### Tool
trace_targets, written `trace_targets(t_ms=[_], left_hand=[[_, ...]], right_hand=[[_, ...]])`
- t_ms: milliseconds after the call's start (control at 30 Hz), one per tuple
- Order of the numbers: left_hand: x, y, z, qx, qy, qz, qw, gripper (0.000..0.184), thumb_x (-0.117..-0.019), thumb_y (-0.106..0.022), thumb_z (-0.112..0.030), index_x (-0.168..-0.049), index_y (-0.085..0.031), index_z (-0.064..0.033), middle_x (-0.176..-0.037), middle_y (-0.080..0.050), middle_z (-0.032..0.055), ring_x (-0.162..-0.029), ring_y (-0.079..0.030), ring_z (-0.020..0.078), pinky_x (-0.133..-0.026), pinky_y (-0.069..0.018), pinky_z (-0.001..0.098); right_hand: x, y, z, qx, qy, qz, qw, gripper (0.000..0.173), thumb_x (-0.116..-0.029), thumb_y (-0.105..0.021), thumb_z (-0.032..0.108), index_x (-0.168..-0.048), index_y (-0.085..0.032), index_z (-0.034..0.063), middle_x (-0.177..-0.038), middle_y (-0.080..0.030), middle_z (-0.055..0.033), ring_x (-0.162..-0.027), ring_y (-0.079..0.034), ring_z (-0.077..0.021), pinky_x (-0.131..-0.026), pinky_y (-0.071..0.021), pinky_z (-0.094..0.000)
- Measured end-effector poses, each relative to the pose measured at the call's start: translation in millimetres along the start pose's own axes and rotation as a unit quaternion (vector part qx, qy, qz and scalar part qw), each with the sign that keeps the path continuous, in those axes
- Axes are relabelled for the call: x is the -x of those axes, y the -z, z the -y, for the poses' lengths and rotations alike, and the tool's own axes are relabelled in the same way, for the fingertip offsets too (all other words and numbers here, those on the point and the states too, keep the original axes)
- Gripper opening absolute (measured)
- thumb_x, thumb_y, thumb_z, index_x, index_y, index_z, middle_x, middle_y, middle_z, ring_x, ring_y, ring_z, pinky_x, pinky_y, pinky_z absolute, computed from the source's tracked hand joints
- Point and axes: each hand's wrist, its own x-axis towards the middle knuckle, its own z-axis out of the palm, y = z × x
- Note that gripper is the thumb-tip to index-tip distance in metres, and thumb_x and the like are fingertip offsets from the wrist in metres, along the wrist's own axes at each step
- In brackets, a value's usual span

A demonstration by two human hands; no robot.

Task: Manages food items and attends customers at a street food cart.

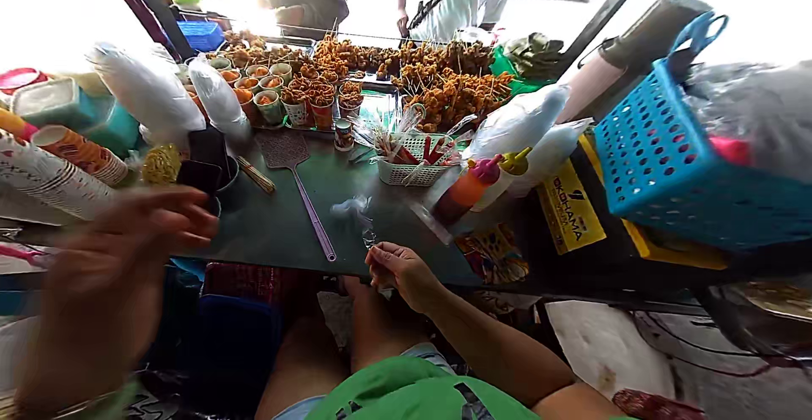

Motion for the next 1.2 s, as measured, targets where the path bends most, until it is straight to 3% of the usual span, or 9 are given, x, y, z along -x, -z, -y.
trace_targets(t_ms=[33, 100, 233, 333, 467, 933, 1133, 1167, 1200], left_hand=[[11.1, -39.7, 23.3, 0.03, 0.084, 0.029, 0.996, 0.028, -0.1012, -0.058, -0.026, -0.122, -0.066, -0.0091, -0.11, -0.072, -0.0034, -0.097, -0.07, 0.0079, -0.086, -0.0586, 0.0275], [28.4, -108.4, 62.1, 0.097, 0.185, 0.067, 0.976, 0.034, -0.1009, -0.059, -0.019, -0.127, -0.063, 0.0034, -0.115, -0.071, 0.0068, -0.1, -0.069, 0.0121, -0.089, -0.0571, 0.0311], [38.7, -182.0, 86.6, 0.327, 0.312, -0.056, 0.89, 0.018, -0.1038, -0.056, -0.009, -0.11, -0.068, 0.0032, -0.094, -0.074, 0.0036, -0.083, -0.07, 0.0079, -0.077, -0.0588, 0.024], [28.6, -179.4, 83.0, 0.395, 0.39, -0.127, 0.822, 0.02, -0.1056, -0.052, -0.008, -0.097, -0.068, 0.0017, -0.081, -0.072, 0.0046, -0.071, -0.069, 0.0101, -0.068, -0.0596, 0.0244], [23.7, -174.9, 86.8, 0.414, 0.414, -0.147, 0.797, 0.026, -0.1075, -0.049, -0.012, -0.095, -0.067, 0.0013, -0.08, -0.071, 0.0057, -0.069, -0.069, 0.0117, -0.066, -0.0595, 0.0257], [26.2, -164.4, 77.7, 0.414, 0.344, -0.141, 0.831, 0.018, -0.0965, -0.062, 0.004, -0.08, -0.062, -0.0027, -0.071, -0.068, 0.0041, -0.061, -0.066, 0.0102, -0.065, -0.0597, 0.0248], [29.0, -149.1, 78.2, 0.393, 0.259, -0.167, 0.866, 0.013, -0.1022, -0.055, 0.0, -0.098, -0.067, 0.0012, -0.087, -0.072, 0.0057, -0.079, -0.071, 0.0132, -0.079, -0.061, 0.0296], [32.4, -146.1, 82.1, 0.391, 0.222, -0.131, 0.883, 0.018, -0.1047, -0.053, -0.01, -0.113, -0.063, 0.0024, -0.099, -0.073, 0.0074, -0.092, -0.072, 0.0156, -0.086, -0.0598, 0.0328], [36.8, -143.5, 87.5, 0.378, 0.181, -0.057, 0.906, 0.042, -0.104, -0.054, -0.027, -0.132, -0.052, 0.0046, -0.118, -0.07, 0.0095, -0.107, -0.069, 0.0171, -0.094, -0.0564, 0.0352]], right_hand=[[-0.1, -2.1, -3.3, 0.01, -0.004, 0.016, 1.0, 0.029, -0.111, -0.037, 0.013, -0.097, -0.061, 0.0039, -0.068, -0.059, 0.0061, -0.061, -0.058, -0.0026, -0.064, -0.0524, -0.0194], [-1.5, -6.5, -11.5, 0.024, -0.008, 0.046, 0.999, 0.028, -0.1103, -0.039, 0.013, -0.098, -0.062, 0.0033, -0.07, -0.06, 0.0062, -0.062, -0.058, -0.0016, -0.063, -0.0507, -0.0184], [-3.9, -15.8, -26.1, 0.052, -0.02, 0.053, 0.997, 0.025, -0.1098, -0.043, 0.013, -0.099, -0.063, 0.003, -0.075, -0.061, 0.005, -0.064, -0.058, -0.0009, -0.063, -0.0503, -0.0179], [-5.7, -17.3, -32.7, 0.081, -0.019, 0.053, 0.995, 0.025, -0.1105, -0.041, 0.015, -0.105, -0.061, 0.0023, -0.071, -0.059, 0.0047, -0.06, -0.056, -0.0019, -0.06, -0.0492, -0.0187], [-8.9, -17.6, -38.7, 0.098, 0.001, 0.057, 0.994, 0.026, -0.1103, -0.04, 0.015, -0.104, -0.061, 0.0026, -0.069, -0.059, 0.0052, -0.058, -0.056, -0.002, -0.056, -0.048, -0.0181], [1.7, -16.1, -43.1, 0.163, 0.03, 0.079, 0.983, 0.023, -0.1092, -0.045, 0.017, -0.103, -0.063, 0.0043, -0.07, -0.059, 0.0076, -0.06, -0.057, 0.001, -0.06, -0.0501, -0.0167], [-1.7, -16.5, -51.5, 0.285, 0.11, 0.098, 0.947, 0.023, -0.1043, -0.057, 0.019, -0.102, -0.071, 0.0014, -0.082, -0.067, 0.0033, -0.074, -0.061, 0.0048, -0.071, -0.0507, -0.0138], [-2.5, -17.0, -52.5, 0.313, 0.158, 0.078, 0.933, 0.023, -0.1018, -0.061, 0.021, -0.1, -0.075, 0.0023, -0.09, -0.069, 0.0003, -0.084, -0.061, 0.0026, -0.079, -0.0506, -0.015], [-4.1, -18.5, -52.3, 0.333, 0.218, 0.047, 0.916, 0.023, -0.0996, -0.064, 0.024, -0.098, -0.078, 0.0063, -0.096, -0.07, -0.0013, -0.094, -0.062, -0.0015, -0.087, -0.0506, -0.0188]])
